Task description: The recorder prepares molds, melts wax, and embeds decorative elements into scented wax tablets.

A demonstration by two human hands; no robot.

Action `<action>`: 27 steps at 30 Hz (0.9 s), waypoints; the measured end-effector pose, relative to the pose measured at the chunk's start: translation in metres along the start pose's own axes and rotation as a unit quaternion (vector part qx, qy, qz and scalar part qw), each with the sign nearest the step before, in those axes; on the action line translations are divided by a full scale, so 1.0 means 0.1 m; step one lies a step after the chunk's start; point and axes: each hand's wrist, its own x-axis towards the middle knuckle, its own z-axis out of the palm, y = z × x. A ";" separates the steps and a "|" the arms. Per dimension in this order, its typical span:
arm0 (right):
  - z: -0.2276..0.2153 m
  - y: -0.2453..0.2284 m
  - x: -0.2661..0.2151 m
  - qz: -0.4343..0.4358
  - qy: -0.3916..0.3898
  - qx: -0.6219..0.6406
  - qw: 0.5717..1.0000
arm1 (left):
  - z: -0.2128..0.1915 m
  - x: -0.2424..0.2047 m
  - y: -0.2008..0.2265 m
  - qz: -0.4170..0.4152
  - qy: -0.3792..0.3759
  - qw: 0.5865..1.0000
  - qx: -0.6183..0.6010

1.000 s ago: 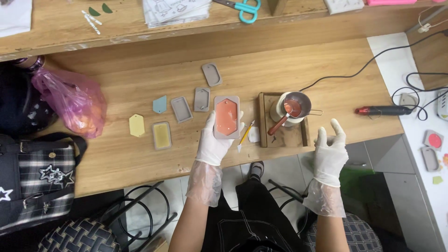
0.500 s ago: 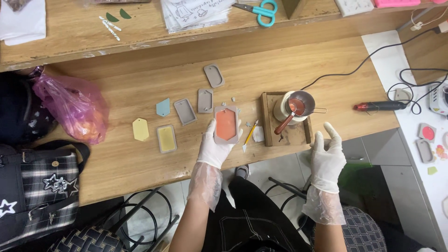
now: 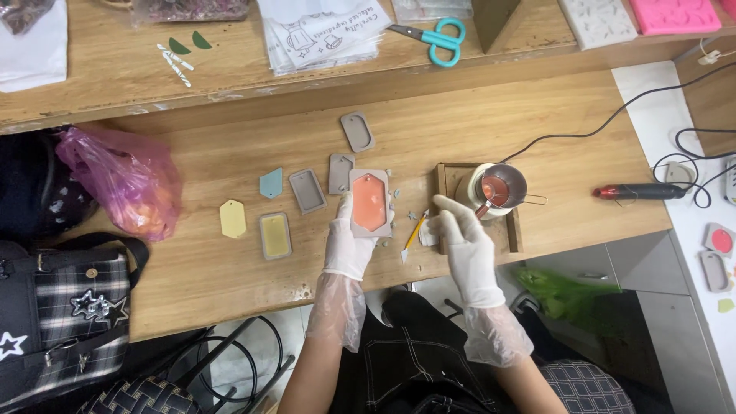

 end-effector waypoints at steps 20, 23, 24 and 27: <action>0.28 0.48 0.40 0.086 -0.136 0.142 0.977 | 0.01 0.22 -0.27 0.065 0.009 0.987 0.146; 0.30 0.47 0.39 0.077 -0.135 0.149 0.976 | -0.05 0.23 -0.27 0.125 -0.003 0.944 0.305; 0.31 0.46 0.38 0.075 -0.138 0.151 0.976 | -0.05 0.23 -0.27 0.131 -0.003 0.936 0.326; 0.33 0.50 0.37 0.074 -0.142 0.148 0.976 | -0.01 0.27 -0.24 0.013 0.008 0.999 0.031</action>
